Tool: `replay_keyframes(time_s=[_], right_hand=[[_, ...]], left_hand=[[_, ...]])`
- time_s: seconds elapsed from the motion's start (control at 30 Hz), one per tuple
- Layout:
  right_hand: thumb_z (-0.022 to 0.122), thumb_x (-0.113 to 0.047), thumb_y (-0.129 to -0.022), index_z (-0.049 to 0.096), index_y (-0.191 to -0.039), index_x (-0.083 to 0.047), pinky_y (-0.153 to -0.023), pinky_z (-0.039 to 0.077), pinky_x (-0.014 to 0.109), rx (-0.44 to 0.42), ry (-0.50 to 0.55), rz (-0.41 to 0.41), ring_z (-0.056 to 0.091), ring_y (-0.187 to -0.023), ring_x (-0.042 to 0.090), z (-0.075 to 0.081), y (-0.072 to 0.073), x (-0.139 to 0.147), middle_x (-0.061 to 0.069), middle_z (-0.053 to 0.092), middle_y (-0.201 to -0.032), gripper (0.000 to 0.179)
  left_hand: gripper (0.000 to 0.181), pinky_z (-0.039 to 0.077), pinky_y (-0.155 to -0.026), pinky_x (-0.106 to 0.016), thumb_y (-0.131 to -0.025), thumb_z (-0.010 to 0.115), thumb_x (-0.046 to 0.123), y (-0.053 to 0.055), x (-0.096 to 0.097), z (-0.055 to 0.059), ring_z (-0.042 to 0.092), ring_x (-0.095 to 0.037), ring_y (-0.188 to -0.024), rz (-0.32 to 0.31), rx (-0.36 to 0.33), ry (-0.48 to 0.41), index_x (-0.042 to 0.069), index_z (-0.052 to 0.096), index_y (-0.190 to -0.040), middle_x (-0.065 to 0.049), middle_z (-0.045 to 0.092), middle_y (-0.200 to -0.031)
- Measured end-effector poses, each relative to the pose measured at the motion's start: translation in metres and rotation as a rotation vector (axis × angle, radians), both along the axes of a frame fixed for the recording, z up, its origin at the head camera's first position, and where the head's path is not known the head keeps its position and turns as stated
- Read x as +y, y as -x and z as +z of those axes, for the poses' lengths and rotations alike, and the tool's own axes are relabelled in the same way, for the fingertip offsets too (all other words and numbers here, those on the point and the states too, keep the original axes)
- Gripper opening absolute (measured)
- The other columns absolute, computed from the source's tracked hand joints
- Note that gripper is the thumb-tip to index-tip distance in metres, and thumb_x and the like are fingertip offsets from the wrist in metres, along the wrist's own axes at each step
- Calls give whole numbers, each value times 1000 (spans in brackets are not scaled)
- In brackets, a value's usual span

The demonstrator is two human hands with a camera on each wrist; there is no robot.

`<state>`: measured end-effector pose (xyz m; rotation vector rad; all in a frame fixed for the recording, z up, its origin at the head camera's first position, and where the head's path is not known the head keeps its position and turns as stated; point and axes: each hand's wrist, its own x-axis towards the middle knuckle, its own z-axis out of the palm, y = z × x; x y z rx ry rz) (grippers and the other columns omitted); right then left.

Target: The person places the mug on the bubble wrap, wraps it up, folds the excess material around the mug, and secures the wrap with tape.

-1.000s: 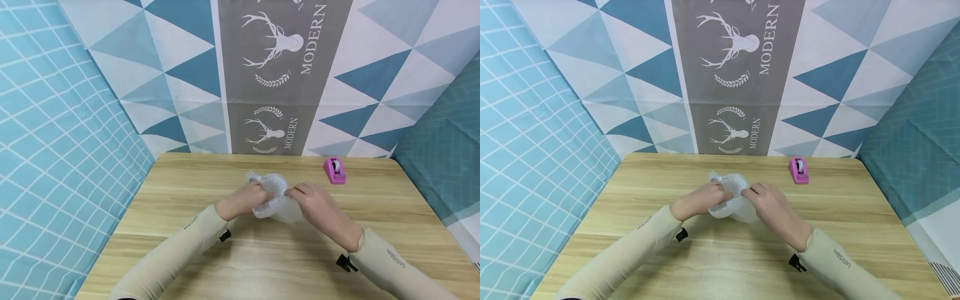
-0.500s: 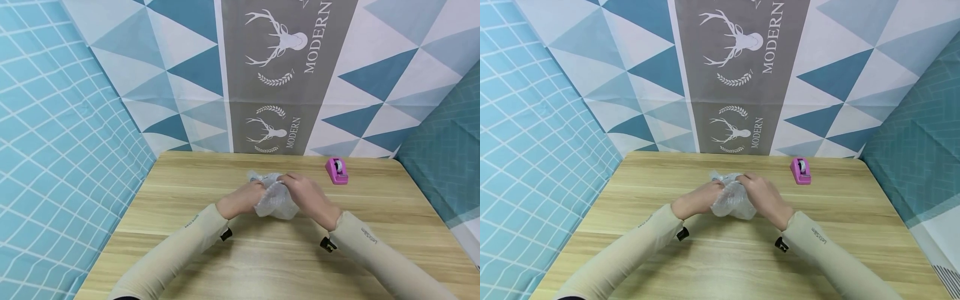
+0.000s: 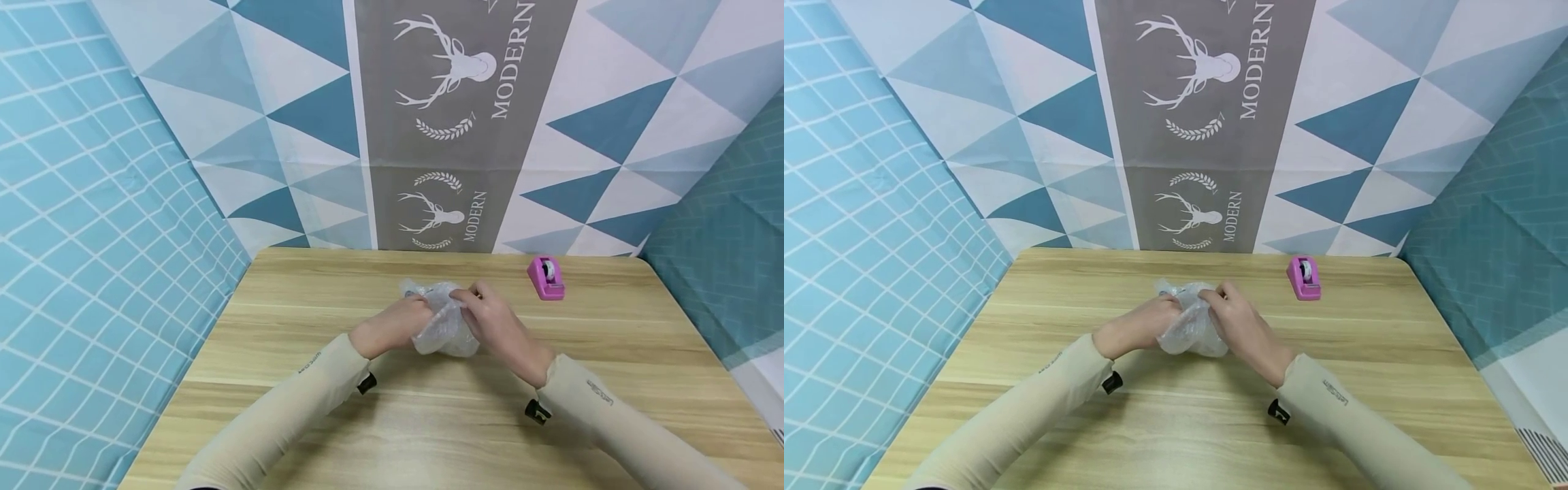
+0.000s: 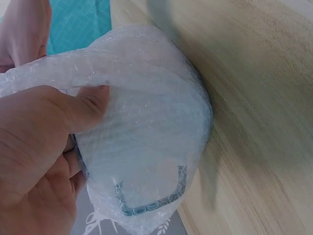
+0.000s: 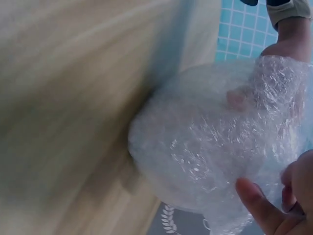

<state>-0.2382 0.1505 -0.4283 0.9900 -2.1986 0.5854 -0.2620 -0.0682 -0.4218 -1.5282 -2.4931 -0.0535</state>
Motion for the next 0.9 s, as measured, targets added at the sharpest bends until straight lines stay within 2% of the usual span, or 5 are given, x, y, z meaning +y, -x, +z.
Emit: replay_keyframes(time_s=[0.17, 0.43, 0.7, 0.8, 0.9], right_hand=[[72, 13, -85, 72, -113, 1, -74, 63, 32, -30, 65, 33, 68, -85, 21, 1, -6, 1, 12, 66, -97, 30], [72, 15, -84, 74, -115, 3, -84, 63, 36, -11, 92, 94, 73, -95, 29, 3, -5, -5, 16, 72, -104, 33], [71, 3, -90, 64, -106, 1, -79, 62, 25, -212, 169, 161, 76, -90, 23, -12, -4, -5, 12, 74, -97, 18], [68, -5, -92, 70, -101, -2, -80, 63, 30, -127, 92, 184, 75, -90, 23, -17, -5, -1, 10, 74, -97, 10], [64, -13, -94, 74, -111, 1, -89, 61, 36, -33, -5, 201, 74, -103, 28, -21, -7, 2, 14, 74, -112, 24]], left_hand=[[14, 53, -84, -32, -92, 65, 5, 1, 0, 0, 64, -13, -75, 37, -54, 3, 16, 68, -84, 4, 70, -77], [22, 50, -71, -30, -88, 62, -7, 2, -3, 1, 59, -14, -69, 61, -17, 59, 13, 67, -83, 3, 65, -71], [19, 52, -92, -32, -100, 63, 18, 1, -1, 4, 67, -10, -89, 1, -89, 9, 21, 74, -115, 10, 76, -102], [18, 52, -93, -32, -101, 63, 20, 1, -1, 4, 66, -10, -87, -3, -80, 16, 22, 74, -115, 10, 76, -102], [16, 53, -88, -31, -101, 63, 17, 1, -3, 3, 64, -9, -82, -13, -92, -17, 22, 75, -110, 10, 76, -97]])
